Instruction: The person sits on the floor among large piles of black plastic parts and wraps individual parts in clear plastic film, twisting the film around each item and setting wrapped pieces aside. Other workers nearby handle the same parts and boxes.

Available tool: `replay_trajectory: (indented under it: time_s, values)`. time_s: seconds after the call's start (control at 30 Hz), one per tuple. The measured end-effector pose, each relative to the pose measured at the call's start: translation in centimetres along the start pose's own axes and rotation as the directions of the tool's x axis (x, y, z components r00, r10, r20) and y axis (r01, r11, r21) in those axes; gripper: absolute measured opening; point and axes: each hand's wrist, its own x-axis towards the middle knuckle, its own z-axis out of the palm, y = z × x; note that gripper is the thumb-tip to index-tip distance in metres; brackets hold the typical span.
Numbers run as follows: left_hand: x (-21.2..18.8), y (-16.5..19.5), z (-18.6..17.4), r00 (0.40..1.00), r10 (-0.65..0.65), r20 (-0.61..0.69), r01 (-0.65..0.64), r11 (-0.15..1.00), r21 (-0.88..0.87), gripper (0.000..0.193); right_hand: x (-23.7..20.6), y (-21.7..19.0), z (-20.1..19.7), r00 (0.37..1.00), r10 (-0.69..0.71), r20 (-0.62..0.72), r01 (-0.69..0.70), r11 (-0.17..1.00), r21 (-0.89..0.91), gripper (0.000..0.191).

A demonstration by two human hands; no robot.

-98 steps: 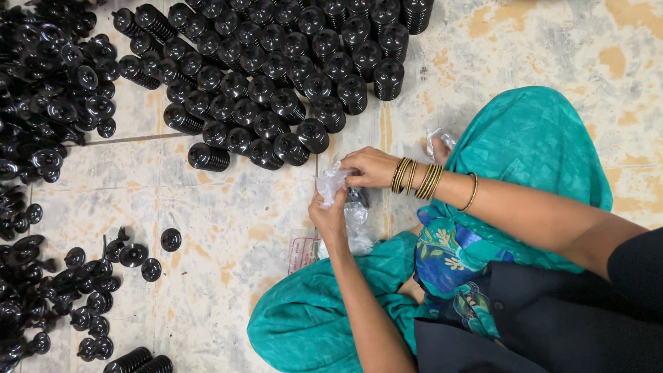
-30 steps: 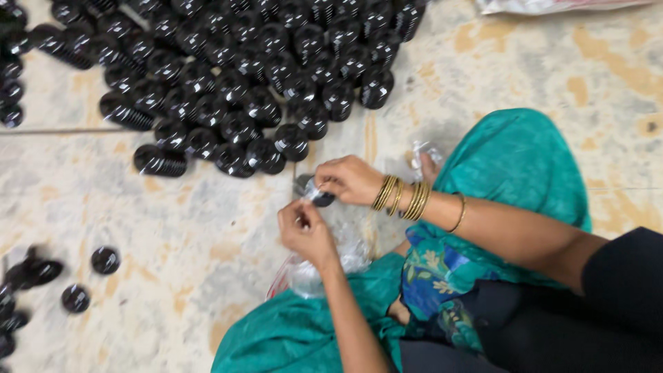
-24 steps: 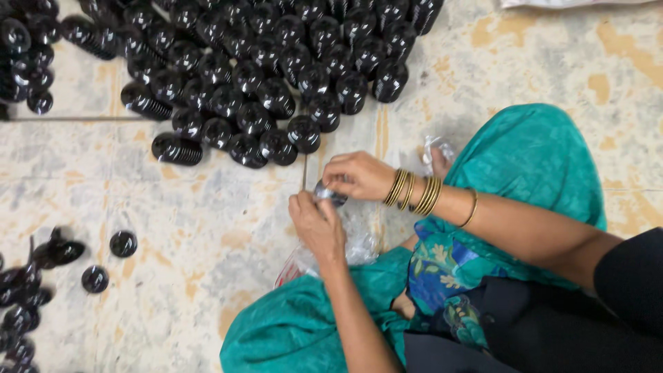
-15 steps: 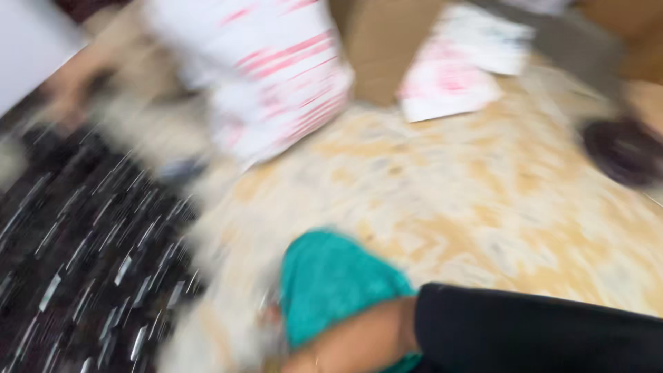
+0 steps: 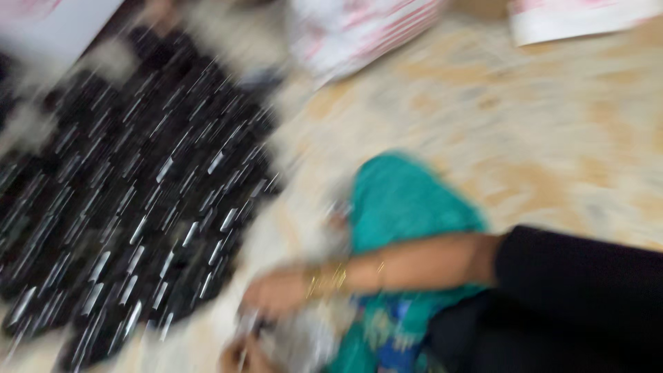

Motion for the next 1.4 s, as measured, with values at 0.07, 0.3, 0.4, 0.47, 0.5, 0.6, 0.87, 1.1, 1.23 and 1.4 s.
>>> replay_trajectory:
  time_s: [0.07, 0.3, 0.4, 0.47, 0.5, 0.6, 0.87, 1.1, 1.23, 1.4]
  values:
    - [-1.6, -1.7, -0.2, 0.995, -0.097, 0.014, 0.098, 0.989, -0.111, 0.008, 0.0, -0.8, -0.9, 0.999, 0.038, 0.002, -0.038, 0.999, -0.021, 0.019]
    - [-3.3, -3.4, -0.7, 0.802, -0.552, 0.23, 0.542, 0.509, -0.669, 0.008, 2.8, -8.4, -6.3, 0.984, 0.044, 0.176, -0.018, 0.989, -0.143, 0.009]
    - [-3.2, -2.8, -0.1, 0.797, -0.558, 0.231, 0.529, 0.461, -0.713, 0.008, 3.4, -10.2, -6.9, 0.975, -0.023, 0.22, 0.042, 0.996, -0.083, 0.008]
    - [-3.3, -2.4, 0.3, 0.807, -0.55, 0.214, 0.525, 0.501, -0.688, 0.009, 3.2, -10.4, -6.7, 0.979, -0.029, 0.202, 0.03, 1.0, -0.003, 0.009]
    - [-3.4, -2.2, 0.4, 0.817, -0.537, 0.209, 0.519, 0.53, -0.671, 0.01, 3.1, -10.3, -6.5, 0.983, -0.011, 0.183, 0.002, 0.999, 0.048, 0.01]
    - [-3.8, -1.5, 0.9, 0.825, -0.502, 0.257, 0.537, 0.556, -0.635, 0.011, 2.5, -9.7, -6.4, 0.993, 0.021, 0.117, -0.037, 0.99, 0.139, 0.013]
    - [-4.7, -1.1, 0.9, 0.829, -0.458, 0.322, 0.547, 0.541, -0.639, 0.01, 1.6, -8.9, -7.0, 0.96, 0.237, 0.149, -0.26, 0.952, 0.164, 0.013]
    - [-4.9, -0.8, 0.8, 0.971, -0.236, 0.05, 0.219, 0.778, -0.589, 0.013, 1.2, -7.8, -6.5, 0.907, 0.385, 0.17, -0.408, 0.904, 0.126, 0.013]
    - [-5.0, 1.3, 0.2, 0.986, -0.144, 0.085, 0.167, 0.886, -0.432, 0.023, 1.2, -7.3, -6.0, 0.903, 0.387, 0.189, -0.407, 0.91, 0.084, 0.013]
    - [-4.6, 2.5, 0.2, 0.977, -0.188, 0.103, 0.209, 0.939, -0.272, 0.009, 0.8, -6.7, -5.3, 0.919, 0.306, 0.249, -0.334, 0.939, 0.078, 0.018]
